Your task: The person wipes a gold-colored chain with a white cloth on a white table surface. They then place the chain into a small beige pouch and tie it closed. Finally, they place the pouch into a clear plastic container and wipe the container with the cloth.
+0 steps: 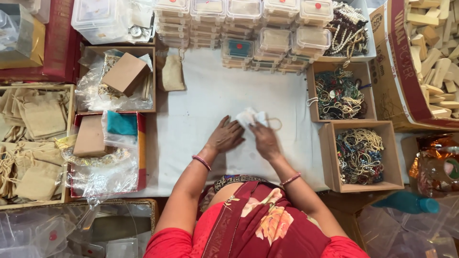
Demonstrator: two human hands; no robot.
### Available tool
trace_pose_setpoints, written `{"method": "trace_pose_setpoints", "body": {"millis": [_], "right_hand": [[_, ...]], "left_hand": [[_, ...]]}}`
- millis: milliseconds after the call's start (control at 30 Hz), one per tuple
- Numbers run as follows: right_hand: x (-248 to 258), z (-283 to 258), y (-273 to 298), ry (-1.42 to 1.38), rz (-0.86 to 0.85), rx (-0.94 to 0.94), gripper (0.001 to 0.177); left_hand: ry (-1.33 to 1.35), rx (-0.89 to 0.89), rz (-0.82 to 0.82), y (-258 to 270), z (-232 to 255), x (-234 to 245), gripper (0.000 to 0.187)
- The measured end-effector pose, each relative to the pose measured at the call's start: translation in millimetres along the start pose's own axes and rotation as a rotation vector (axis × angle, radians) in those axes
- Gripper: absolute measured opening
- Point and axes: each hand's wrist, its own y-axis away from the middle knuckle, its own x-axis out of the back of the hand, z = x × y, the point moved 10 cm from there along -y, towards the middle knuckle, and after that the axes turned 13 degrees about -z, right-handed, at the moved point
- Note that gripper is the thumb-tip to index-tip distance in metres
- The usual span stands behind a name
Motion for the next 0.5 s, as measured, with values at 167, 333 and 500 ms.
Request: {"method": "trace_pose_setpoints", "body": {"millis": [167, 333, 500], "right_hand": [[-10, -1, 11, 0.071, -0.177, 0.105, 0.039], [2, 50, 23, 0.136, -0.200, 0.029, 0.036], [7, 56, -18, -0.051, 0.000, -0.129, 0.036]], "left_hand": [[-0.074, 0.033, 0.226, 39, -36, 2, 0.044], [-0.075, 0.167, 0.295, 65, -53, -6, 0.041], [-0.052, 0.122, 0.386, 75, -34, 26, 0.053]]}}
